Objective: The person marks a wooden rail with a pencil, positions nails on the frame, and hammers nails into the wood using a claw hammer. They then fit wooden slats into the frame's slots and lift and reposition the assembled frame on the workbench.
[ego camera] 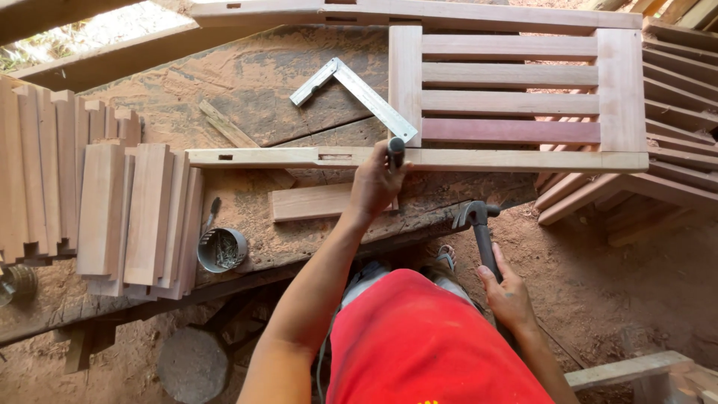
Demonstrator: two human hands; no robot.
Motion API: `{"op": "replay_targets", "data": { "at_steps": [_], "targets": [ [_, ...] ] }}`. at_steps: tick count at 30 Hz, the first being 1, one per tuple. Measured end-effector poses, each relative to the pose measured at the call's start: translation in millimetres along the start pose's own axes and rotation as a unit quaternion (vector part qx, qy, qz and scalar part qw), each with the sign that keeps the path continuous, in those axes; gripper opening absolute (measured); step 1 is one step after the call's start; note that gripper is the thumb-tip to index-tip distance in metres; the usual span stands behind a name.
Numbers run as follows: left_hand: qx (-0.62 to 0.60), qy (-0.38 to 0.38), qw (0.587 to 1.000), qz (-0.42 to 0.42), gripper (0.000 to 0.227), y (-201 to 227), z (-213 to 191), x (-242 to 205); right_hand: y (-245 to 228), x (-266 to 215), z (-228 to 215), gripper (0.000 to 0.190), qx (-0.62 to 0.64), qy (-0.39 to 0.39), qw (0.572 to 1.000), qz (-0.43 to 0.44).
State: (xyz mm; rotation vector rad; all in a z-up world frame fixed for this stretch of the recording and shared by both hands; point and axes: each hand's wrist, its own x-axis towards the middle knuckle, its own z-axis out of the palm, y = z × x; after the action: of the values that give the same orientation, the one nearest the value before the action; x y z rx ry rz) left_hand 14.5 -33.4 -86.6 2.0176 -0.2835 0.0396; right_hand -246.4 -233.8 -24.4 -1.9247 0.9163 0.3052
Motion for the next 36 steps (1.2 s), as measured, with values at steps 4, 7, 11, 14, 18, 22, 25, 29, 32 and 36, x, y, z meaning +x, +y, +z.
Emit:
{"op": "replay_targets", "data": {
  "at_steps": [4,7,11,14,18,22,25,29,32,36],
  "targets": [
    [-0.09,0.04,0.995,0.028,0.053,12,-14,2,6,-2,0,0.057,0.015,0.007,1.0,-0.002],
    [-0.135,0.065,0.987,0.05,0.058,8,-11,8,6,-4,-2,0.058,0.02,0.013,1.0,-0.004],
    [-0.109,-0.007,0.994,0.002,0.067,18,-23,4,6,-8,-1,0.057,0.03,0.019,0.999,-0.003],
    [-0.109,-0.035,0.993,-0.014,0.065,24,-24,7,13,-8,0,0.057,0.027,0.016,0.999,-0.004],
    [-0.068,-0.053,0.996,-0.013,0.069,21,-27,12,-5,-15,-2,0.057,0.019,0.008,1.0,0.001],
    [-0.042,-0.078,0.994,0.058,0.077,20,-33,16,-28,-23,-5,0.071,0.005,-0.047,0.998,0.042],
    [-0.04,-0.091,0.994,0.044,0.078,19,-33,18,-24,-21,-4,0.072,0.014,-0.047,0.998,0.031],
    [-0.044,-0.105,0.991,0.066,0.084,10,-27,18,-22,-20,-4,0.071,0.028,-0.057,0.998,0.018],
    [-0.039,-0.113,0.991,0.064,0.085,16,-29,17,-14,-15,-4,0.073,0.015,-0.061,0.998,0.01],
    [-0.032,-0.112,0.991,0.062,0.085,21,-32,17,-16,-16,-3,0.072,0.023,-0.063,0.998,0.018]
  ]
}}
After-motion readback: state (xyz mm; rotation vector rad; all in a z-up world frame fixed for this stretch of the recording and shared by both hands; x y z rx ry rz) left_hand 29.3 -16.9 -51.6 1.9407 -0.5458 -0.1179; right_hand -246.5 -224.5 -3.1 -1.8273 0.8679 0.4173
